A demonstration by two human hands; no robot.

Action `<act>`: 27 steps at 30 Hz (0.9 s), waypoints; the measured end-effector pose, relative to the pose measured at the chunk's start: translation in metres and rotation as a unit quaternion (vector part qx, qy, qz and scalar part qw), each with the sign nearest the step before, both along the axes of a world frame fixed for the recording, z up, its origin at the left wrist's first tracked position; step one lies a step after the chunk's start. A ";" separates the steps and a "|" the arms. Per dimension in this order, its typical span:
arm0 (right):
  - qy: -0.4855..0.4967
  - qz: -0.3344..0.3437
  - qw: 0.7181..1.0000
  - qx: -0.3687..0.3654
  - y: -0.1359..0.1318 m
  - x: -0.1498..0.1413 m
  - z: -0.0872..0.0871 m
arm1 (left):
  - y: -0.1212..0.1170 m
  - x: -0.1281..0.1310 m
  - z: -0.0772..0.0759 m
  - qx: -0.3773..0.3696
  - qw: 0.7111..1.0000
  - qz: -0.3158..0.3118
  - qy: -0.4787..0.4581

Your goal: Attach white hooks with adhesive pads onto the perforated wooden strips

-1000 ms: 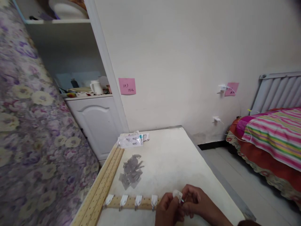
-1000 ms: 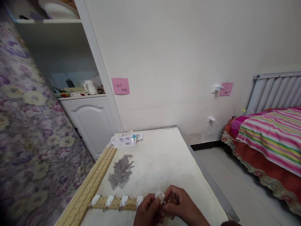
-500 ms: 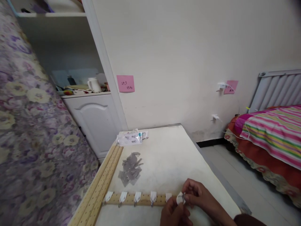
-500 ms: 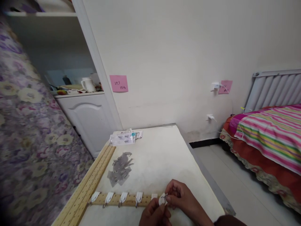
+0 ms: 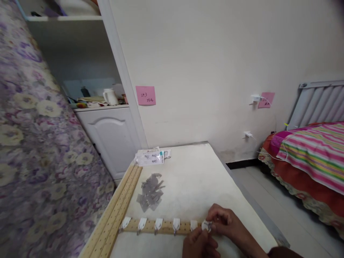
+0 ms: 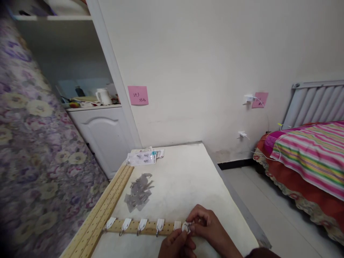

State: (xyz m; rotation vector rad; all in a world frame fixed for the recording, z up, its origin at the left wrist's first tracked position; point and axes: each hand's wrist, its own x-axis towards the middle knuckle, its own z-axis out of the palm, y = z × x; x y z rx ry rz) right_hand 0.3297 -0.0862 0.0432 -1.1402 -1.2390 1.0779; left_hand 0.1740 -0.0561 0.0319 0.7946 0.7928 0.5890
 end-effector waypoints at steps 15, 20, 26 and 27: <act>0.035 0.003 0.998 -0.051 -0.006 -0.005 0.009 | -0.006 -0.002 0.009 0.002 0.999 -0.040 0.003; 0.017 0.014 0.997 -0.072 -0.009 -0.001 0.004 | -0.015 0.006 -0.010 -0.017 0.998 -0.067 -0.010; -0.077 -0.012 0.993 -0.087 -0.011 0.004 0.004 | -0.023 0.011 -0.023 -0.055 0.996 -0.071 -0.001; -0.088 -0.016 0.992 -0.092 -0.011 0.004 0.003 | -0.023 0.011 -0.021 -0.061 0.996 -0.069 0.004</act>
